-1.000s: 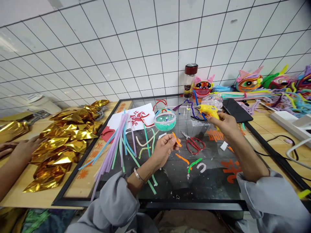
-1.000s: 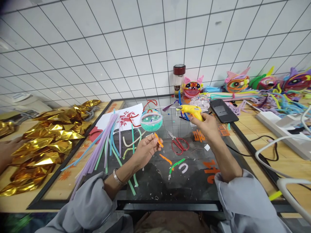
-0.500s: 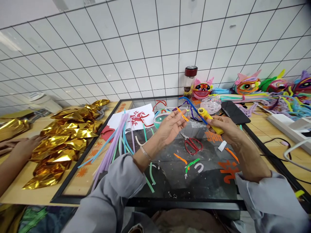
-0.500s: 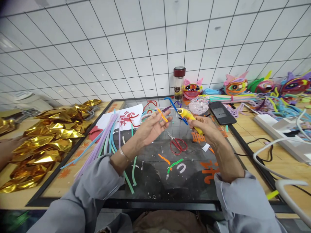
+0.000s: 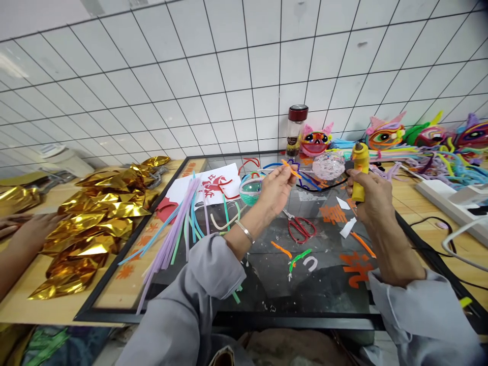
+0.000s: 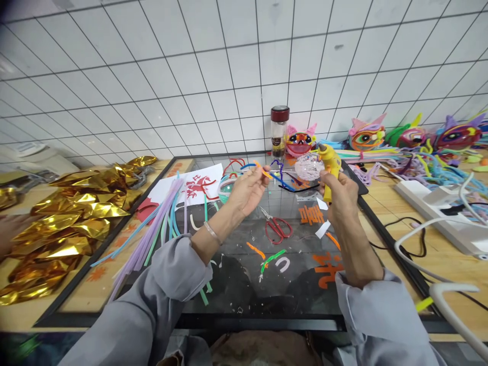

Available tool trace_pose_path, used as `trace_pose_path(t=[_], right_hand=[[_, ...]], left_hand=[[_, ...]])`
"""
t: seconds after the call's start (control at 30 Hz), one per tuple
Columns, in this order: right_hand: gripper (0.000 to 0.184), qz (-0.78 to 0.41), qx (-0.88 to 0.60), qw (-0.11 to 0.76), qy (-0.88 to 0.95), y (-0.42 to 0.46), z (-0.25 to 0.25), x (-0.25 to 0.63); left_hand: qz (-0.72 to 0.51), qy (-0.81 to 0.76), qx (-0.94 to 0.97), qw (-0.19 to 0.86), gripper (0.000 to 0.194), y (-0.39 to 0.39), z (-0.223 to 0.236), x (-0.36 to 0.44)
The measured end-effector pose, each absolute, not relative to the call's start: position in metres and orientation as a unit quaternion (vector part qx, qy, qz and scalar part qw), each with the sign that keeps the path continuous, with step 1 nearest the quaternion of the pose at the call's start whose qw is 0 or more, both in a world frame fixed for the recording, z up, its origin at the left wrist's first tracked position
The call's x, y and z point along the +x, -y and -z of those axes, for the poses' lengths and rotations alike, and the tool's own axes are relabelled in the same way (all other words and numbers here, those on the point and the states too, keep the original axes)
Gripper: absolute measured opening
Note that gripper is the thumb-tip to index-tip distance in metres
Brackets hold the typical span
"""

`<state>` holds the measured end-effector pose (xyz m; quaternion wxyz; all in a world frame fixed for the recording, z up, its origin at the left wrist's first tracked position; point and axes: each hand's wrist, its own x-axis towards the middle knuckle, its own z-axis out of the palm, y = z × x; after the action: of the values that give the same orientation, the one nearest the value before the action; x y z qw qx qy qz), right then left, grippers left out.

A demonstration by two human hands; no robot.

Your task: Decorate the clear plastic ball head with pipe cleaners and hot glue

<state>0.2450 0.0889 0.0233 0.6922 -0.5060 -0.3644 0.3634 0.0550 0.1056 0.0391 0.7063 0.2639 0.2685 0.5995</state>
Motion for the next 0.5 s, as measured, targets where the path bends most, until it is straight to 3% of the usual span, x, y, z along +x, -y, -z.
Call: trace_pose_path(t=[0.13,0.27,0.5], right_hand=[[0.023,-0.305,-0.528,0.674,0.417,-0.088,-0.018,0.242],[0.025,-0.27,-0.55,0.646,0.454,-0.087,-0.013,0.238],[0.029,-0.119,-0.585,0.54,0.594,-0.07,-0.02,0.22]], left_hand=[[-0.445,-0.4,0.372,0.71,0.022,-0.111,-0.025,0.061],[-0.438,-0.397,0.395,0.703,0.015,-0.097,-0.017,0.047],[-0.492,-0.359,0.37,0.702,0.041,-0.05,-0.007,0.01]])
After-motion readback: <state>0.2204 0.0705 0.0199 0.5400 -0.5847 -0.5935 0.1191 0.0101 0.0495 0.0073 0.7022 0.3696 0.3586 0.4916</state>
